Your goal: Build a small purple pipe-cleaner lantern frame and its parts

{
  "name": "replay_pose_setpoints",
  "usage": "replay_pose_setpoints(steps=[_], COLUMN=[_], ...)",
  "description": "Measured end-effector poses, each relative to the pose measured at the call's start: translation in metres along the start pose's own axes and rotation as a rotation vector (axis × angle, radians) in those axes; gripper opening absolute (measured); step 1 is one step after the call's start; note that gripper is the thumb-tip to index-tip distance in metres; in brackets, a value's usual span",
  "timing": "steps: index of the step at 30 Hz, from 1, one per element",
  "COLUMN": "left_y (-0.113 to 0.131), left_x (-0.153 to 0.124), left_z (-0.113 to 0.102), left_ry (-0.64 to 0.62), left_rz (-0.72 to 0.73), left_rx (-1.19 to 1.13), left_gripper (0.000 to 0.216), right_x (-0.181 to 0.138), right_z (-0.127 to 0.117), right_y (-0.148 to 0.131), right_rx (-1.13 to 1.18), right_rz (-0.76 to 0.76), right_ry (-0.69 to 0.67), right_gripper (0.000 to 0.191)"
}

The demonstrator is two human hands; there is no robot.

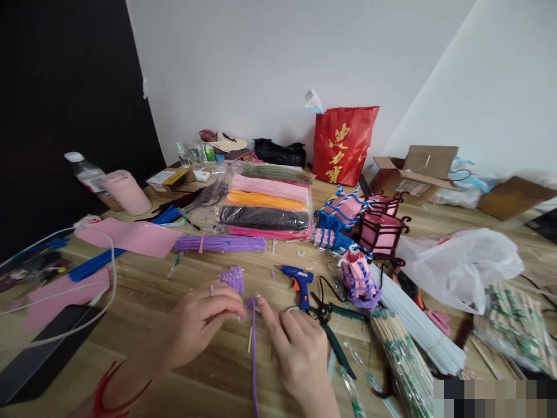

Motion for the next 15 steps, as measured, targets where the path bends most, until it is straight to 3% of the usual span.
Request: replay_pose_setpoints(steps=[3, 7, 10, 15], left_y=[-0.002, -0.008, -0.004, 0.004], left_x=[-0.002, -0.001, -0.002, -0.001], left_z=[0.005, -0.011, -0.021, -0.01], left_ry=[-0.04, 0.077, 0.155, 0.073], left_rz=[-0.023, -0.083, -0.038, 0.059], left_rx=[-0.05, -0.08, -0.057, 0.104], left_gripper=[0.017, 0.014, 0.017, 0.035], right_x=[-0.001, -0.001, 0.0, -0.001], right_z=[0.001, 0.002, 0.004, 0.008], right_y=[0.002, -0.001, -0.003, -0.004], right_rx=[0.047, 0.095, 0.104, 0.157], right_rz=[-0.004, -0.029, -0.025, -0.026], right_ry=[0.005, 0.0, -0.001, -0.03], right_gripper=[0.043, 0.045, 0.044, 0.043])
Point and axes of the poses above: each hand's wrist, its own x-axis towards the middle knuckle, its own z-axis out of the palm, y = z × x, the point moved 10 cm from there along x, towards the middle knuckle, and after that the axes turned 6 degrees about -x, right-handed, at the moved point
